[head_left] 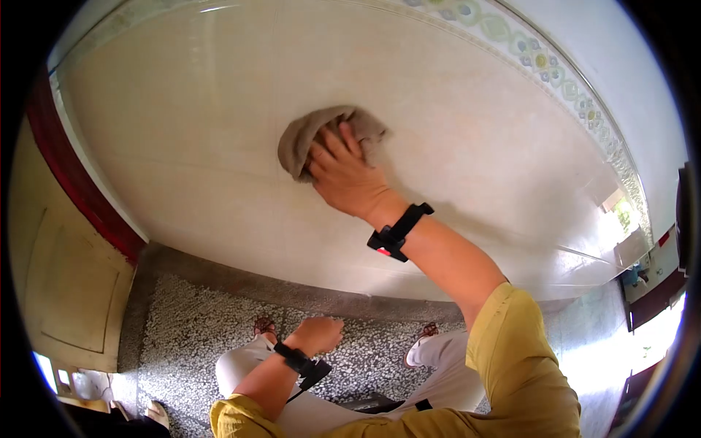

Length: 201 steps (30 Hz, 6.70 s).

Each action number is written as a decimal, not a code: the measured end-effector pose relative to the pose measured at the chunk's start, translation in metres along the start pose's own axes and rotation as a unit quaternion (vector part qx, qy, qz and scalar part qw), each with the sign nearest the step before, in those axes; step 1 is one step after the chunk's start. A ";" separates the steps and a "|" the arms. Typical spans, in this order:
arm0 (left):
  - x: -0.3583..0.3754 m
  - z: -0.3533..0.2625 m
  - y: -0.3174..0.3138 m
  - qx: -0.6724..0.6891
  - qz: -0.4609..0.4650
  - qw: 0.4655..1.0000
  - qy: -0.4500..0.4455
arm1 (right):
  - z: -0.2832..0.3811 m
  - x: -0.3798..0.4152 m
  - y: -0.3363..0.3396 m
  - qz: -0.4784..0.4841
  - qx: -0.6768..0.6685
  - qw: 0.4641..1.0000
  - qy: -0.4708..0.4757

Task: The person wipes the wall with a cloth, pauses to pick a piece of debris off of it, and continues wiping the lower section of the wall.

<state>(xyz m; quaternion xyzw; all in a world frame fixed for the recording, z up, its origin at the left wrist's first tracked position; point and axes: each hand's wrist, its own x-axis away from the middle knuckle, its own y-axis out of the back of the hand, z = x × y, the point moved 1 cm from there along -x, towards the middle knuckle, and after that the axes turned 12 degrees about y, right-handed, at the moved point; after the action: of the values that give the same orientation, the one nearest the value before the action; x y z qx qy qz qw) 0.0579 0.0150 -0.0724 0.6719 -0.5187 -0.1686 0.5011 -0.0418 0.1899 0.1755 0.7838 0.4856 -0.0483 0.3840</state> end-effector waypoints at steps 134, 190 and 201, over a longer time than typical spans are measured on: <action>-0.049 -0.027 0.003 -0.028 0.160 0.987 0.002 | -0.018 0.381 0.132 0.021 0.033 0.765 -0.643; -0.037 -0.015 0.008 0.009 0.026 0.999 -0.025 | -0.072 0.433 0.152 -0.107 0.127 0.761 -0.627; -0.033 -0.022 0.019 -0.009 0.052 0.999 0.008 | -0.055 0.224 0.100 -0.325 -0.052 0.778 -0.535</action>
<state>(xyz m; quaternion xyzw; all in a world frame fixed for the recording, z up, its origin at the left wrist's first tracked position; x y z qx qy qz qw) 0.0512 0.0550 -0.0565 0.6406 -0.5476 -0.1414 0.5194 0.1393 0.3643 0.1693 0.4063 0.4294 -0.5562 0.5841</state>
